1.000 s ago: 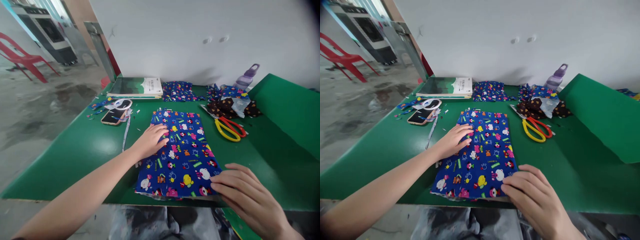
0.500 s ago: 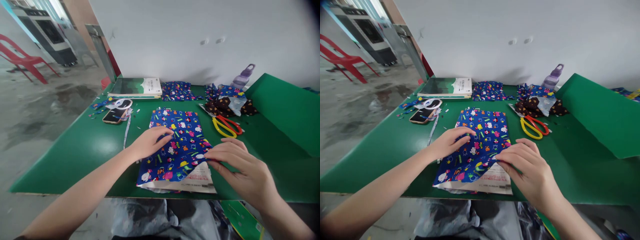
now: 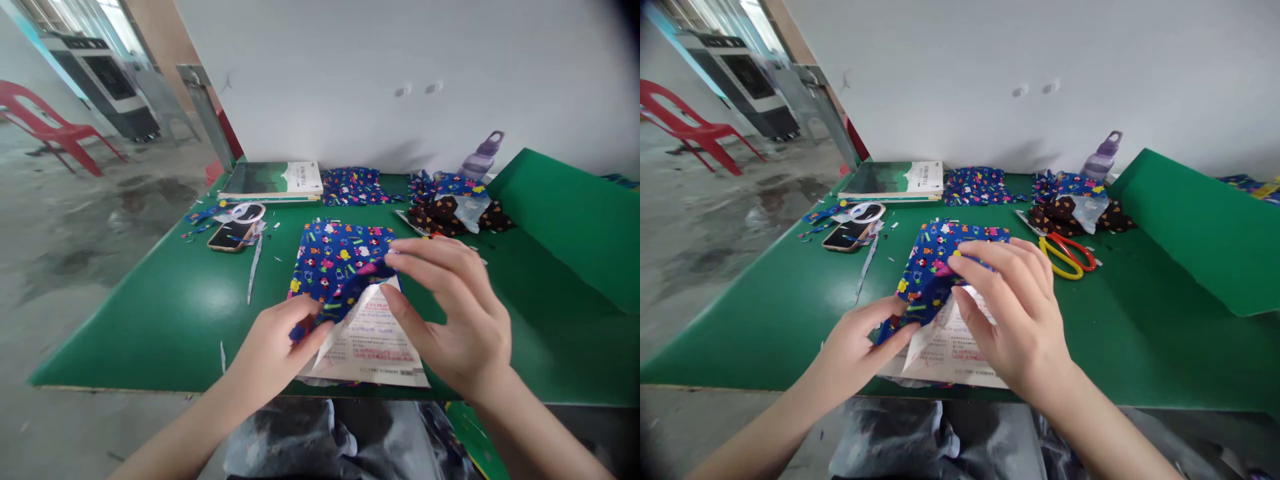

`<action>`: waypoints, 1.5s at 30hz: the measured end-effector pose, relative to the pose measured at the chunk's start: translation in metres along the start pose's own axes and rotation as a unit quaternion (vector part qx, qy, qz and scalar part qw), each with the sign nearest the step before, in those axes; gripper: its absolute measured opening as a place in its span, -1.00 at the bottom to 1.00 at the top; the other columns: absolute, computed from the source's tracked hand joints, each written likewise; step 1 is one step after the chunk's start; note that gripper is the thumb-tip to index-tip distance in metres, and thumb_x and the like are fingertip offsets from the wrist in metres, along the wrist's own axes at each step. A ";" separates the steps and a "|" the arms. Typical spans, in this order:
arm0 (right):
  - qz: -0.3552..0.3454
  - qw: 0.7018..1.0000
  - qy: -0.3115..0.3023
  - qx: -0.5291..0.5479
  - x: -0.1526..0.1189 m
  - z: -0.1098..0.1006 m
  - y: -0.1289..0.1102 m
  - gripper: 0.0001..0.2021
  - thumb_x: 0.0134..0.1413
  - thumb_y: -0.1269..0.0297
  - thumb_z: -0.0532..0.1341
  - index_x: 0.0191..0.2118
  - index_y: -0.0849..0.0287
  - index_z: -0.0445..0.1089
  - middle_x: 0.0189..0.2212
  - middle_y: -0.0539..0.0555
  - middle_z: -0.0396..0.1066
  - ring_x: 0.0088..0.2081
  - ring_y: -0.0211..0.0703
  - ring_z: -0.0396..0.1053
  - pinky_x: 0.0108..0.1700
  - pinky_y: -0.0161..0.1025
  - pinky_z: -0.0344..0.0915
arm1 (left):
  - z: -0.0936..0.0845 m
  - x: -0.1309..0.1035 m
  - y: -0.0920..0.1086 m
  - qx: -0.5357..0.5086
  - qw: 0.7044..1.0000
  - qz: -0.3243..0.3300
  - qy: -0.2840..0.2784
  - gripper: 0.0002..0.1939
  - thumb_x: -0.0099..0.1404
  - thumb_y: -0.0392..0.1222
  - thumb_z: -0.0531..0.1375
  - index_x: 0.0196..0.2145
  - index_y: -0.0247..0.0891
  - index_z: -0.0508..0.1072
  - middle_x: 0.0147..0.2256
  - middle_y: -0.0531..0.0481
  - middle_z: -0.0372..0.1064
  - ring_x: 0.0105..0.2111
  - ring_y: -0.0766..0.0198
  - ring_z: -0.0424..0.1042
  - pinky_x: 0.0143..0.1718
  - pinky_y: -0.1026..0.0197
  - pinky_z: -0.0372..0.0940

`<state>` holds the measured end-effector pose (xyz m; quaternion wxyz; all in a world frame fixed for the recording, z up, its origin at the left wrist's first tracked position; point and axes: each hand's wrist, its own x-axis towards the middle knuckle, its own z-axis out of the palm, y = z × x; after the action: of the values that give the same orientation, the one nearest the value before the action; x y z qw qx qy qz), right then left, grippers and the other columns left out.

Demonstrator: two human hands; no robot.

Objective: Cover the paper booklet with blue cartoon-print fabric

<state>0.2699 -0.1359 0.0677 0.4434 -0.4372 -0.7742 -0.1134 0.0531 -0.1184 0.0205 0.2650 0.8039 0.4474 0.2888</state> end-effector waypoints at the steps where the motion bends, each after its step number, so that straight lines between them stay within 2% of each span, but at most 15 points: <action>1: 0.026 0.999 0.027 0.001 -0.001 0.001 -0.005 -0.61 0.00 0.46 0.22 -0.01 0.05 0.29 -0.02 0.14 0.36 0.00 0.03 0.32 0.07 0.06 0.20 | 0.001 -0.003 -0.002 -0.018 0.999 -0.028 0.017 -0.83 0.30 -0.11 0.10 -0.38 -0.23 0.36 -0.45 0.04 0.36 -0.46 0.29 0.34 -0.45 0.27 0.21; 3: 0.071 0.996 0.047 0.022 -0.009 0.004 -0.016 -0.58 -0.01 0.42 0.22 0.02 0.09 0.25 -0.02 0.19 0.32 0.01 0.07 0.29 0.04 0.07 0.22 | 0.002 -0.009 -0.008 -0.080 0.993 -0.078 0.034 -0.83 0.30 -0.08 0.10 -0.35 -0.22 0.38 -0.43 0.03 0.38 -0.43 0.28 0.37 -0.46 0.28 0.24; 8: 0.112 0.986 -0.103 0.074 -0.041 0.032 -0.035 -0.51 -0.04 0.15 0.27 0.03 0.14 0.20 -0.10 0.21 0.29 -0.07 0.10 0.27 -0.10 0.08 0.29 | 0.009 -0.017 -0.021 -0.189 0.968 -0.164 0.029 -0.79 0.28 -0.02 0.12 -0.32 -0.22 0.36 -0.46 0.05 0.37 -0.43 0.25 0.40 -0.44 0.27 0.28; 11: 0.135 0.977 -0.146 0.079 -0.057 0.051 -0.044 -0.46 -0.01 0.18 0.24 0.09 0.16 0.14 -0.04 0.25 0.25 -0.02 0.15 0.22 -0.05 0.15 0.26 | 0.013 -0.019 -0.024 -0.200 0.962 -0.183 0.026 -0.79 0.27 -0.02 0.13 -0.32 -0.21 0.36 -0.45 0.06 0.36 -0.44 0.27 0.39 -0.47 0.29 0.25; 19: 0.219 0.955 -0.111 0.167 -0.073 0.065 -0.058 -0.53 0.05 0.36 0.15 0.11 0.13 0.10 0.11 0.27 0.08 0.16 0.10 0.09 0.12 0.11 0.22 | 0.017 -0.023 -0.021 -0.218 0.957 -0.182 0.060 -0.80 0.30 -0.04 0.12 -0.29 -0.22 0.37 -0.40 0.06 0.38 -0.41 0.28 0.36 -0.43 0.32 0.24; 21: 0.238 0.944 -0.109 0.202 -0.077 0.065 -0.059 -0.57 0.07 0.38 0.12 0.09 0.11 0.13 0.12 0.26 0.07 0.17 0.07 0.10 0.14 0.10 0.21 | 0.019 -0.025 -0.020 -0.231 0.953 -0.174 0.084 -0.80 0.32 -0.05 0.10 -0.21 -0.20 0.38 -0.32 0.04 0.41 -0.33 0.26 0.40 -0.35 0.30 0.29; 24: 0.270 0.916 -0.114 0.274 -0.081 0.065 -0.062 -0.59 0.09 0.44 0.07 0.09 0.07 0.14 0.17 0.22 0.01 0.21 0.04 0.04 0.16 0.08 0.20 | 0.023 -0.030 -0.016 -0.242 0.953 -0.151 0.105 -0.74 0.35 -0.07 0.07 -0.05 -0.16 0.35 -0.08 -0.01 0.39 -0.07 0.19 0.38 -0.09 0.23 0.30; 27: 0.327 0.859 -0.072 0.387 -0.083 0.066 -0.066 -0.54 0.13 0.44 0.03 0.15 -0.02 0.09 0.26 0.13 -0.15 0.27 0.01 -0.07 0.17 0.05 0.20 | 0.027 -0.034 -0.012 -0.218 0.969 -0.094 0.075 -0.68 0.37 -0.14 0.04 0.08 -0.09 0.27 0.11 -0.01 0.23 0.14 0.16 0.20 0.13 0.15 0.17; 29: 0.376 0.797 -0.008 0.472 -0.084 0.067 -0.067 -0.51 0.16 0.37 0.05 0.19 -0.11 0.03 0.30 0.06 -0.21 0.29 0.02 -0.12 0.16 0.06 0.22 | 0.030 -0.036 -0.009 -0.175 0.983 -0.028 0.046 -0.59 0.36 -0.20 0.05 0.15 -0.03 0.18 0.18 0.01 0.13 0.19 0.17 0.11 0.17 0.12 0.13; 31: 0.441 0.710 0.051 0.547 -0.085 0.068 -0.068 -0.49 0.16 0.24 0.08 0.21 -0.17 0.00 0.31 0.03 -0.16 0.28 0.04 -0.07 0.10 0.09 0.28 | 0.033 -0.035 -0.005 -0.117 0.992 0.037 0.018 -0.49 0.33 -0.26 0.09 0.20 -0.02 0.09 0.20 0.00 0.08 0.20 0.19 0.09 0.18 0.12 0.14; 34: 0.543 0.559 0.091 0.620 -0.082 0.065 -0.065 -0.46 0.11 0.00 0.07 0.21 -0.11 0.06 0.23 0.10 0.10 0.19 0.14 0.14 -0.02 0.16 0.35 | 0.037 -0.032 -0.001 -0.012 0.990 0.134 -0.034 -0.41 0.29 -0.36 0.10 0.22 -0.06 0.06 0.21 -0.02 0.08 0.21 0.19 0.08 0.21 0.07 0.11; 36: 0.588 0.492 0.111 0.633 -0.077 0.059 -0.063 -0.41 0.06 -0.09 0.06 0.19 -0.03 0.13 0.14 0.15 0.24 0.11 0.17 0.25 -0.01 0.20 0.33 | 0.040 -0.032 0.000 0.055 0.979 0.186 -0.057 -0.40 0.28 -0.39 0.10 0.23 -0.12 0.04 0.20 -0.03 0.10 0.23 0.16 0.03 0.25 -0.03 0.02; 38: 0.613 0.462 0.134 0.627 -0.074 0.051 -0.059 -0.41 0.03 -0.08 0.08 0.17 0.00 0.18 0.08 0.14 0.33 0.06 0.16 0.31 0.02 0.19 0.30 | 0.040 -0.033 -0.002 0.103 0.972 0.201 -0.063 -0.38 0.29 -0.38 0.10 0.25 -0.18 0.00 0.19 -0.06 0.12 0.24 0.14 0.00 0.26 -0.09 -0.02; 42: 0.677 0.423 0.180 0.575 -0.072 0.034 -0.049 -0.44 -0.01 0.08 0.14 0.17 -0.01 0.19 0.01 0.09 0.40 0.01 0.10 0.36 0.02 0.15 0.30 | 0.035 -0.040 -0.014 0.155 0.974 0.158 -0.048 -0.34 0.28 -0.44 0.06 0.27 -0.21 -0.06 0.18 -0.08 0.13 0.22 0.16 0.04 0.24 -0.08 0.05; 45: 0.736 0.363 0.176 0.543 -0.075 0.025 -0.039 -0.43 -0.02 0.23 0.12 0.18 0.04 0.17 -0.04 0.10 0.43 -0.04 0.05 0.40 -0.01 0.09 0.35 | 0.031 -0.046 -0.023 0.180 0.975 0.124 -0.049 -0.30 0.22 -0.52 0.01 0.27 -0.20 -0.06 0.20 -0.07 0.11 0.22 0.16 0.04 0.24 -0.12 0.04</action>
<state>0.2419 -0.1880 0.0027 0.6180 -0.4682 0.0572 0.6289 0.0418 -0.1532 -0.0271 0.0996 0.9006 0.3757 0.1946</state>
